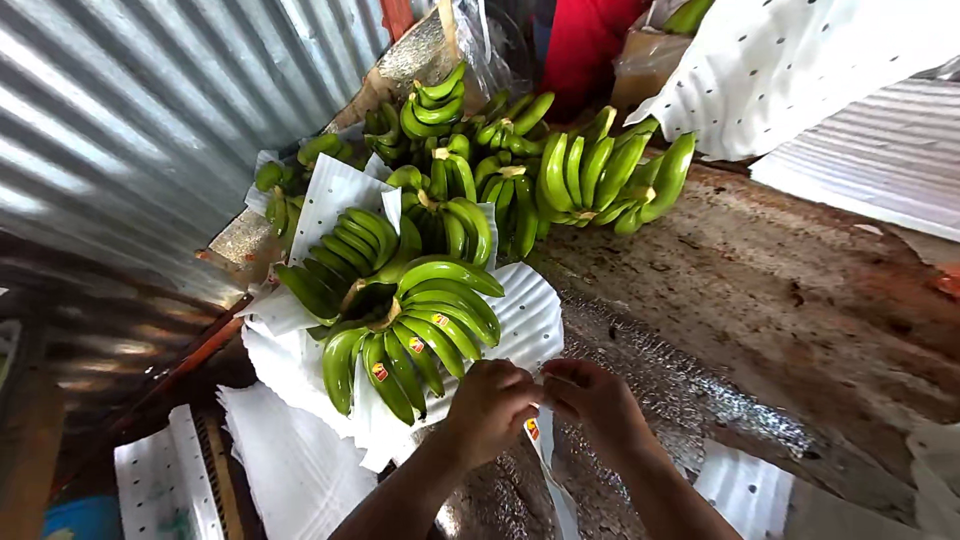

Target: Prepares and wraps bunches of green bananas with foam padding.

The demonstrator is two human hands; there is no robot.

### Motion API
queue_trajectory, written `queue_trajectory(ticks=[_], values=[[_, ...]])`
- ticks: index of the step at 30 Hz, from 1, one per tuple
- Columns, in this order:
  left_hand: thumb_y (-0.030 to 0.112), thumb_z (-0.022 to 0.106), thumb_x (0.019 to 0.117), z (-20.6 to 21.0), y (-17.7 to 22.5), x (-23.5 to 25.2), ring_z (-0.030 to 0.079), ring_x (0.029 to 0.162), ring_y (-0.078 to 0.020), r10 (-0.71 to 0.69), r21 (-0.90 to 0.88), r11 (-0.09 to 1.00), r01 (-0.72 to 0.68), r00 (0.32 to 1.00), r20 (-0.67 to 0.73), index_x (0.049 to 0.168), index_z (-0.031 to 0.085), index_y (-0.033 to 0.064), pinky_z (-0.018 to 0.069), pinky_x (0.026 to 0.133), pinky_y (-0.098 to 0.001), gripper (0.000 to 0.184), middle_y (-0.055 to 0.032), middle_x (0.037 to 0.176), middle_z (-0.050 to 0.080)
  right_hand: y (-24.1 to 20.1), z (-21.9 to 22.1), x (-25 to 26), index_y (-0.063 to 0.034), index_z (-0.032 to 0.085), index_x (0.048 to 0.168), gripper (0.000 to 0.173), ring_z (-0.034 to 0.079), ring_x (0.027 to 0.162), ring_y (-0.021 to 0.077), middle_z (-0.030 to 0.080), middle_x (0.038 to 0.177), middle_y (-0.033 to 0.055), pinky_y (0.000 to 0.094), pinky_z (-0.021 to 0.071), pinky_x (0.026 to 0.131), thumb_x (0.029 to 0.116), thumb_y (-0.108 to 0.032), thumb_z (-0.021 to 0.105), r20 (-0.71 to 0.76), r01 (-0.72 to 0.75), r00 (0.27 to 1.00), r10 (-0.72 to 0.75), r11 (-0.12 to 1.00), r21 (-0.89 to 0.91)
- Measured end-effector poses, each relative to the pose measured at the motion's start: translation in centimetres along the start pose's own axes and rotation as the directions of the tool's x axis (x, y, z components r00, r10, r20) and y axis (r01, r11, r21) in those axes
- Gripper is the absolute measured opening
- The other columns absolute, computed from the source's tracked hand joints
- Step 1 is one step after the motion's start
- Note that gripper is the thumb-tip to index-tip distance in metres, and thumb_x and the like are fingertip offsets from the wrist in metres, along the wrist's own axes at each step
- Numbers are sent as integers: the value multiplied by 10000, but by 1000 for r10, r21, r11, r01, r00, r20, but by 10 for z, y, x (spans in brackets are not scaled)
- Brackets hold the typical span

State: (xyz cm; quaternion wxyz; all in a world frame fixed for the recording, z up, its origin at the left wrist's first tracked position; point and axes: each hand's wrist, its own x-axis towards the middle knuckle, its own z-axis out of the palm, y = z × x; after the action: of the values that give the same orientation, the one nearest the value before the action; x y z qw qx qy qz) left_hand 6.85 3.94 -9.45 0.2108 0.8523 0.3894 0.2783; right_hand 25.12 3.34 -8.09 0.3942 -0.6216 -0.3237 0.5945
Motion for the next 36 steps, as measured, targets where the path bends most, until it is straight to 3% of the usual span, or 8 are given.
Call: queue_trajectory(ticks=[3, 8, 11, 13, 16, 20, 26, 36], values=[[146, 676, 946, 9, 0, -6, 693, 941, -171, 209, 220, 959, -178, 970, -126, 945, 770, 179, 509, 967, -386, 100, -16, 952, 742, -1, 6, -3, 44, 652, 1087, 171, 678, 682, 103, 687, 845, 71, 236, 597, 634, 919, 60, 674, 24, -115, 993, 112, 981, 153], [98, 634, 959, 12, -2, -19, 680, 941, -156, 340, 341, 908, -241, 901, -269, 945, 736, 141, 484, 1009, -351, 111, -19, 947, 734, 9, 10, -6, 19, 572, 1149, 167, 657, 641, 59, 679, 812, 31, 187, 568, 595, 999, 64, 516, 185, -353, 936, 301, 798, 489], [119, 618, 982, 13, -2, -26, 676, 955, -153, 274, 254, 948, -193, 899, -342, 925, 714, 127, 491, 997, -315, 112, -31, 950, 727, 14, 17, -8, 17, 585, 1130, 165, 650, 609, 58, 681, 796, 38, 179, 558, 556, 1008, 62, 485, 157, -382, 920, 360, 722, 577], [140, 608, 999, 13, -3, -24, 684, 985, -165, 78, 61, 996, -58, 912, -403, 906, 696, 82, 531, 958, -297, 141, -72, 969, 719, 17, 17, -4, 19, 577, 1142, 164, 626, 591, 46, 655, 783, 23, 178, 550, 552, 1003, 66, 502, 73, -338, 930, 359, 764, 550], [41, 665, 936, 0, -10, -10, 685, 1102, -227, -110, -169, 983, 65, 957, -270, 962, 709, -10, 560, 978, -350, 72, -158, 1114, 712, 22, 9, 5, 38, 570, 1164, 175, 630, 607, 66, 643, 812, 37, 205, 564, 568, 993, 61, 545, -27, -245, 957, 288, 856, 455], [131, 723, 927, -9, 1, 3, 700, 1101, -232, 68, 31, 997, -68, 998, 15, 1088, 781, 107, 535, 986, -441, 172, -77, 1146, 749, 9, 3, 2, 42, 587, 1159, 179, 641, 630, 91, 645, 837, 62, 228, 575, 587, 980, 42, 593, -40, -191, 975, 220, 911, 365], [56, 678, 917, -5, 4, 6, 722, 936, -152, 239, 265, 940, -215, 969, -60, 909, 764, 148, 511, 1005, -393, 126, -20, 986, 764, 5, 8, 2, 48, 582, 1142, 170, 635, 592, 76, 649, 786, 50, 205, 568, 559, 975, 76, 569, 37, -253, 963, 267, 849, 464], [19, 641, 937, -2, 0, -3, 668, 1139, -220, 169, 201, 963, -179, 983, 66, 994, 699, 128, 467, 1065, -479, 136, -51, 1142, 720, 10, 12, 0, 36, 567, 1164, 182, 639, 600, 57, 659, 801, 44, 179, 554, 551, 1000, 77, 500, 101, -379, 914, 392, 740, 556]])
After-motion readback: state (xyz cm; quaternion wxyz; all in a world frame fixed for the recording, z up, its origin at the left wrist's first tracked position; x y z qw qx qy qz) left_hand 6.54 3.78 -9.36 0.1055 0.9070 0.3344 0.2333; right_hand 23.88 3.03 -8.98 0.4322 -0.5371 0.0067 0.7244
